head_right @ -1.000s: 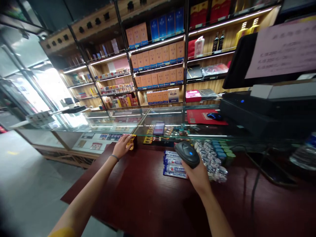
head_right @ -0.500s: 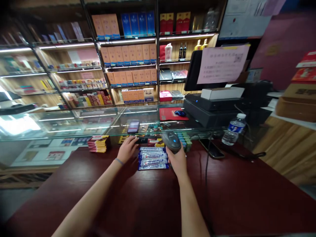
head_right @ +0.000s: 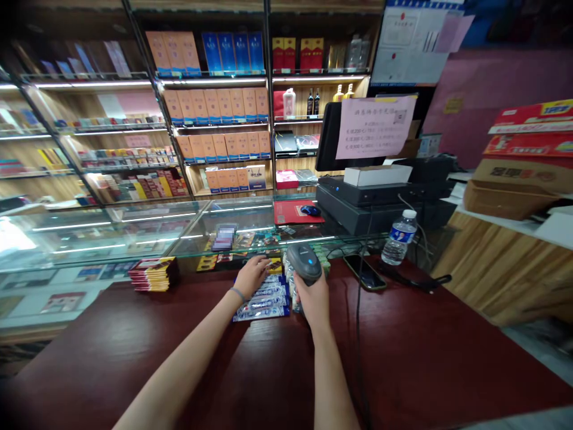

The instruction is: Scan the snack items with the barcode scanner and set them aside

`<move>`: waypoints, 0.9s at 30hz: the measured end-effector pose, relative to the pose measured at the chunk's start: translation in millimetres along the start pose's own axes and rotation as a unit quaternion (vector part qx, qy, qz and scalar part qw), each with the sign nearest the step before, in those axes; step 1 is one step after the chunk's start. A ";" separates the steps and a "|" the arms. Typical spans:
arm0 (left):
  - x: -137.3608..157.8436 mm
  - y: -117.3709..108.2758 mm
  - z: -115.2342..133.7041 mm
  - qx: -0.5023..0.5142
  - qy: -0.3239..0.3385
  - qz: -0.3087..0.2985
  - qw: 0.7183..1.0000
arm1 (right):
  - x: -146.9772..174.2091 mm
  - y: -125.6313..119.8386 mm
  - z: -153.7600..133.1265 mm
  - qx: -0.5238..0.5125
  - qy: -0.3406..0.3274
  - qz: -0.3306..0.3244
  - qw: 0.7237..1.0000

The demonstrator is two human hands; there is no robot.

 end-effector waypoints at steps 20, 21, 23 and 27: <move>-14.8 0.3 7.0 -0.062 -0.021 -0.057 0.996 | 0.7 8.3 2.1 -0.027 0.033 -0.034 0.999; -12.9 -12.2 6.4 -0.052 -0.015 -0.026 0.998 | 1.1 8.3 1.0 -0.027 0.032 -0.033 0.999; -4.3 -40.3 1.2 -0.023 -0.023 0.049 0.998 | 2.4 8.0 -1.4 -0.032 0.029 -0.030 0.999; 37.2 -96.1 -27.4 0.069 -0.115 0.237 0.962 | 5.6 10.0 -4.5 -0.027 0.014 -0.028 0.999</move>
Point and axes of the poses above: each hand's wrist, its own x-axis away from the middle knuckle, its own y-axis out of the palm, z = x × y, the point moved 10 cm from there along -x, towards the middle knuckle, and after that the axes turned 6 degrees about y, right-handed, at the moved point
